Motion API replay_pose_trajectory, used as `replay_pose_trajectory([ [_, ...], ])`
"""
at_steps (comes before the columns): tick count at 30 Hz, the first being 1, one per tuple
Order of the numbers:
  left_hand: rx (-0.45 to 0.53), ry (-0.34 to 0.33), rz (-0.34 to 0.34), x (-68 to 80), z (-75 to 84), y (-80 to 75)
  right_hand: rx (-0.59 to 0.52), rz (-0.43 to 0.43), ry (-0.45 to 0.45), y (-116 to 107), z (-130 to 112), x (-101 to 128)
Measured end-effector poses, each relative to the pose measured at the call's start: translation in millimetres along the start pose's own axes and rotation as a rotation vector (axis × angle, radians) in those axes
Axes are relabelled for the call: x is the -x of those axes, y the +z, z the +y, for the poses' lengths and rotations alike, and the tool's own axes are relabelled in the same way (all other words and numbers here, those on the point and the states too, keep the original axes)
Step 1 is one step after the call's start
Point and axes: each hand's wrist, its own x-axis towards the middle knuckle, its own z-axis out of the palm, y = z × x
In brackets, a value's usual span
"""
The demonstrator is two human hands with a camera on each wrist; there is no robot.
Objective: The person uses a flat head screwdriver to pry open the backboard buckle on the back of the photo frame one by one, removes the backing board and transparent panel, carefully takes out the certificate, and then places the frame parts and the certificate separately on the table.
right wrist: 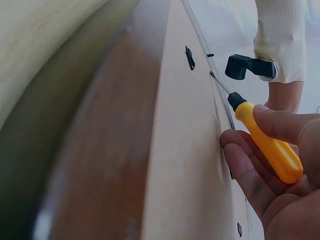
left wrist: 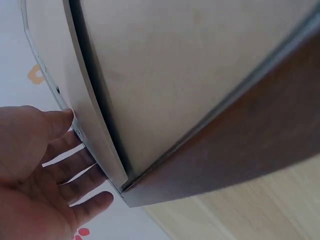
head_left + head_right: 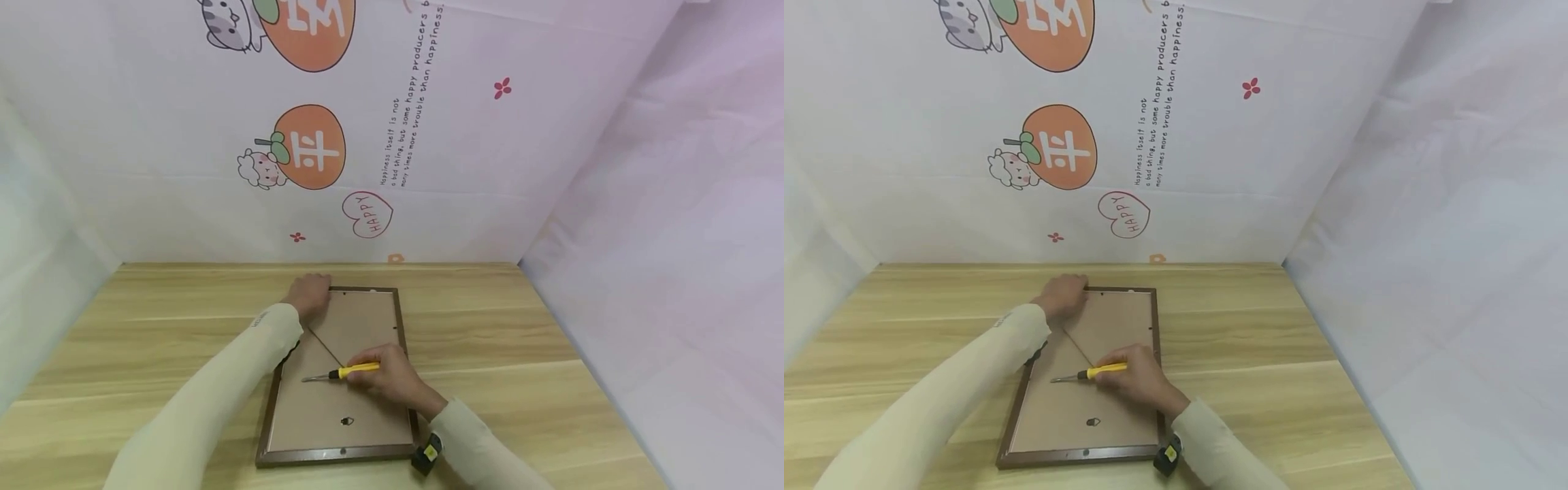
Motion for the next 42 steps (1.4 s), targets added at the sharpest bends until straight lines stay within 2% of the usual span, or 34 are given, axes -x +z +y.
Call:
replay_pose_trajectory([
  [9, 0.057, -0.001, 0.016, 0.9, -21.1, -0.7, -0.005, -0.007, 0.017, 3, 1, 0],
  [16, 0.084, 0.006, 0.042, 5.5, -27.5, -2.7, -0.006, -0.011, 0.026, 1, 0, 0],
  [21, 0.103, -0.011, 0.050, 9.0, -32.1, -3.4, -0.005, -0.006, 0.025, -3, 0, 2],
  [28, 0.111, -0.053, 0.055, 12.8, -47.3, 5.4, -0.018, 0.000, 0.030, -7, 1, 5],
  [35, 0.086, -0.094, 0.067, 27.5, -56.4, 4.5, -0.009, 0.016, 0.019, -7, 4, 4],
  [42, 0.050, -0.096, 0.075, 44.1, -58.2, 1.6, 0.009, 0.016, 0.020, -9, 6, 4],
])
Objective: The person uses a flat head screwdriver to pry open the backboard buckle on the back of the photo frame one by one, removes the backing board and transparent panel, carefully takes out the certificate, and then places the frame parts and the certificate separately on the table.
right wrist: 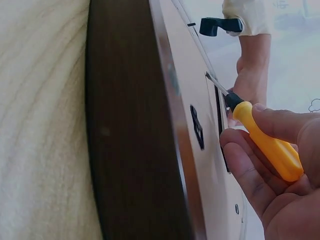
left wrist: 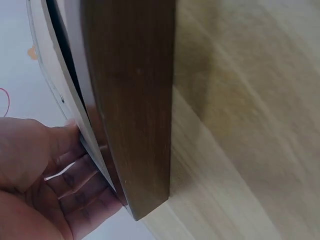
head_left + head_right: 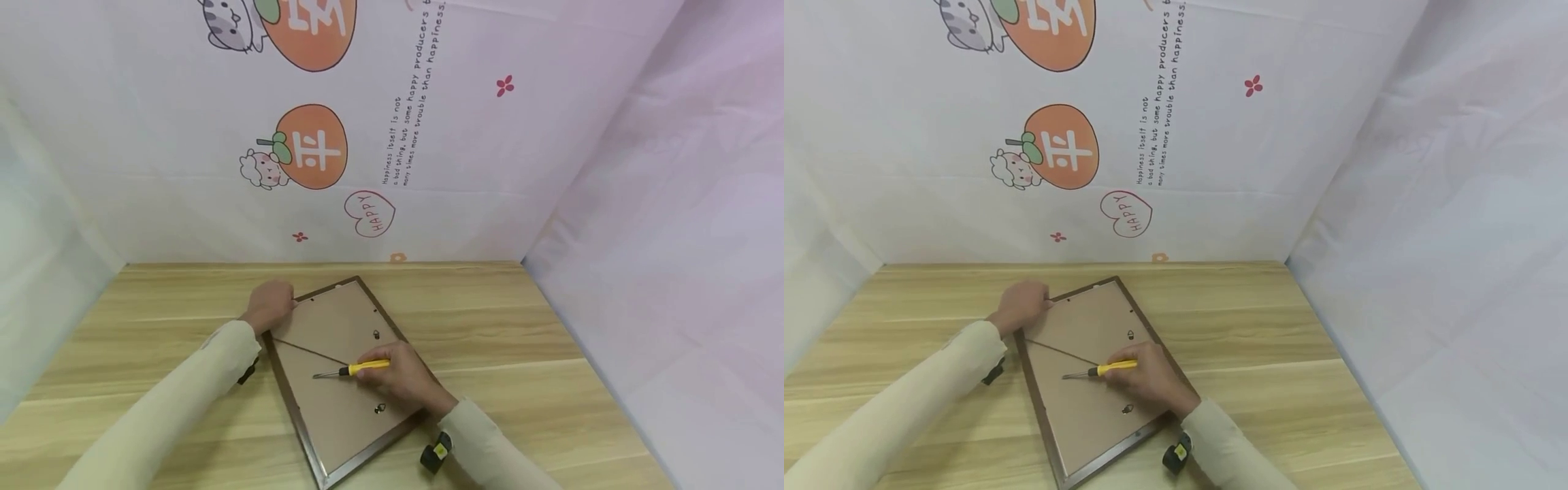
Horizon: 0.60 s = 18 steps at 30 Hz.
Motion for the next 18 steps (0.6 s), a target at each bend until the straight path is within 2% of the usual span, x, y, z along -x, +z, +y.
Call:
replay_pose_trajectory([
  [5, -0.019, 0.004, -0.013, 5.7, -2.6, -0.9, -0.007, -0.007, 0.006, -3, -2, 0],
  [12, -0.001, -0.032, -0.032, 13.4, -4.4, -0.9, 0.007, -0.014, 0.005, -6, -1, 0],
  [18, -0.005, -0.033, -0.008, 25.0, -9.8, 1.3, 0.002, -0.009, -0.014, -6, 1, 0],
])
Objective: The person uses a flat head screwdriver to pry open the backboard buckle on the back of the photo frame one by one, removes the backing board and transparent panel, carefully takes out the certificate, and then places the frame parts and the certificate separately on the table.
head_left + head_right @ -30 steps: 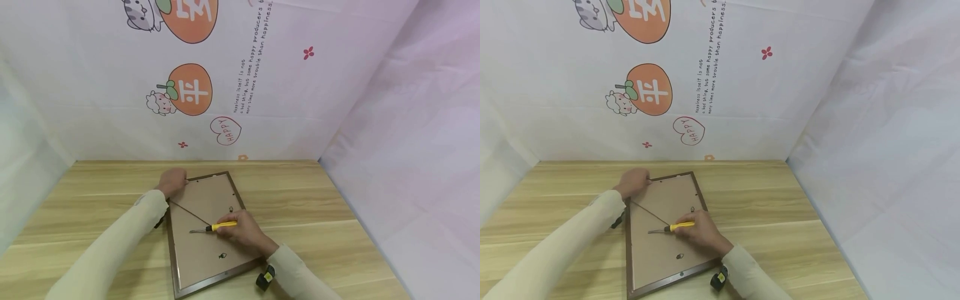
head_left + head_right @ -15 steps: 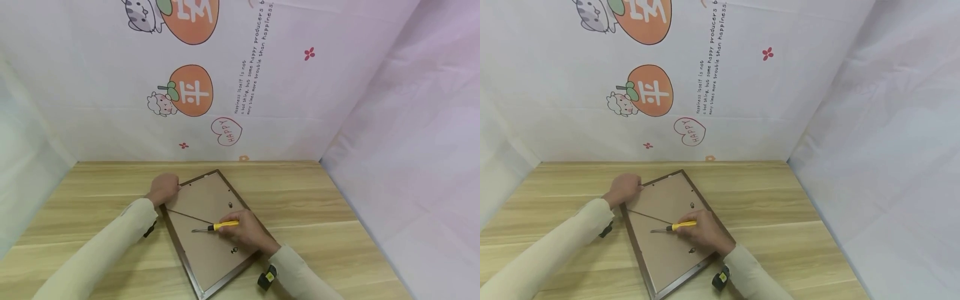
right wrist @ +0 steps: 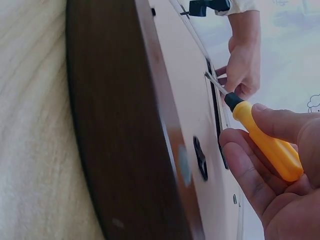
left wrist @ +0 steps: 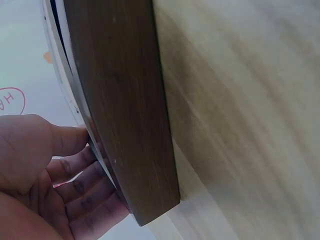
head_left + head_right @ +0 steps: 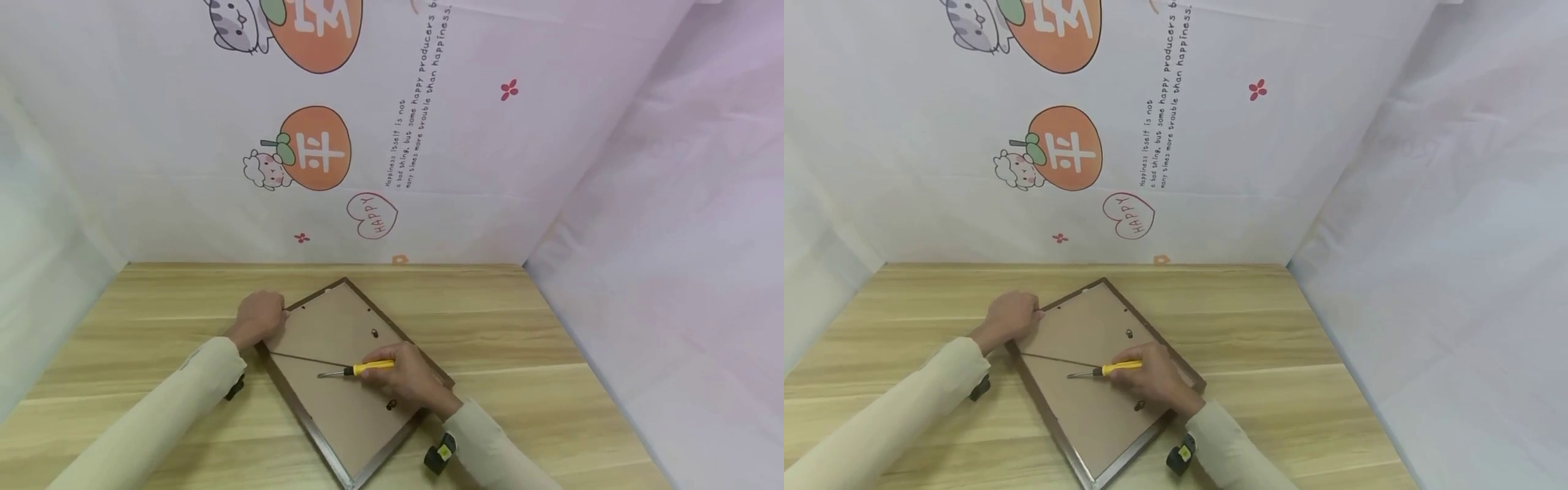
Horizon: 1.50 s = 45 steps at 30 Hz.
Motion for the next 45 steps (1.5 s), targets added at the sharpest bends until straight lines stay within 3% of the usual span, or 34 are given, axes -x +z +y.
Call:
replay_pose_trajectory([
  [9, 0.022, -0.020, 0.030, 21.2, 1.0, 0.6, 0.006, 0.022, -0.014, 1, 2, 2],
  [22, 0.067, -0.043, 0.038, 37.8, -1.0, 4.8, -0.008, 0.031, -0.038, 4, 3, 1],
  [33, 0.106, -0.102, -0.005, 49.9, 1.6, 3.8, -0.037, 0.027, -0.014, 3, 0, 0],
  [45, 0.192, -0.112, -0.002, 70.0, 5.7, 0.0, -0.038, 0.028, 0.017, 4, -1, -2],
])
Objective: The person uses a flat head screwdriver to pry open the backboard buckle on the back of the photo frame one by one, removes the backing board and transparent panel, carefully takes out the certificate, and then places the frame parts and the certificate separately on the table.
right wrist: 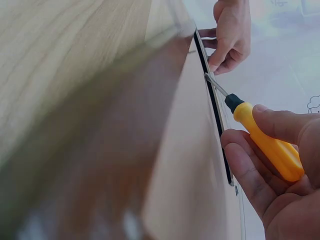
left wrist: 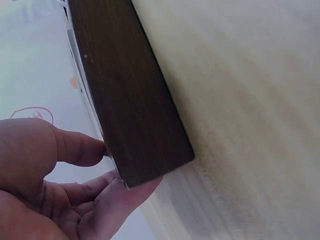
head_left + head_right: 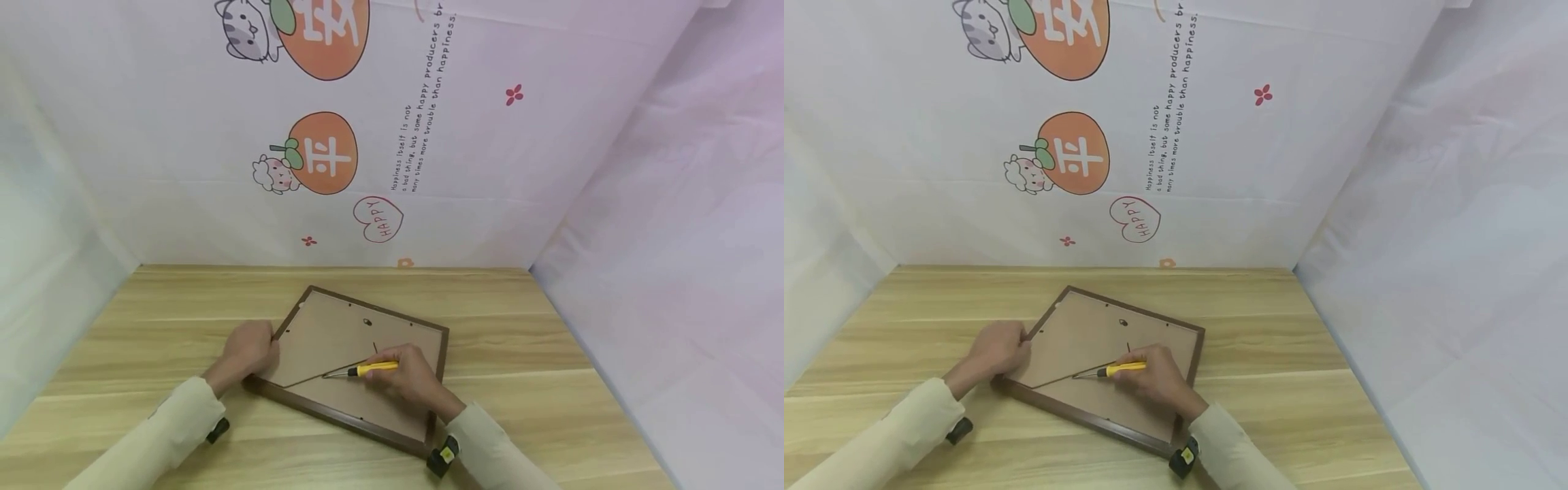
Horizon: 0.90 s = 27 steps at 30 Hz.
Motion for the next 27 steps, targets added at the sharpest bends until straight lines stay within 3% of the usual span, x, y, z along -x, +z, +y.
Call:
replay_pose_trajectory([
  [12, 0.091, -0.069, -0.045, 14.5, 3.1, 6.0, -0.006, 0.005, 0.044, 0, -3, 1],
  [17, 0.085, -0.045, -0.071, 15.9, 3.5, 2.9, -0.014, 0.009, 0.054, -1, -4, 0],
  [23, 0.056, 0.053, -0.163, 2.3, -1.8, -12.4, -0.015, 0.014, 0.046, -2, -4, 0],
  [27, 0.087, 0.068, -0.199, -16.1, -1.6, -18.0, -0.021, 0.004, 0.055, -2, -3, 2],
])
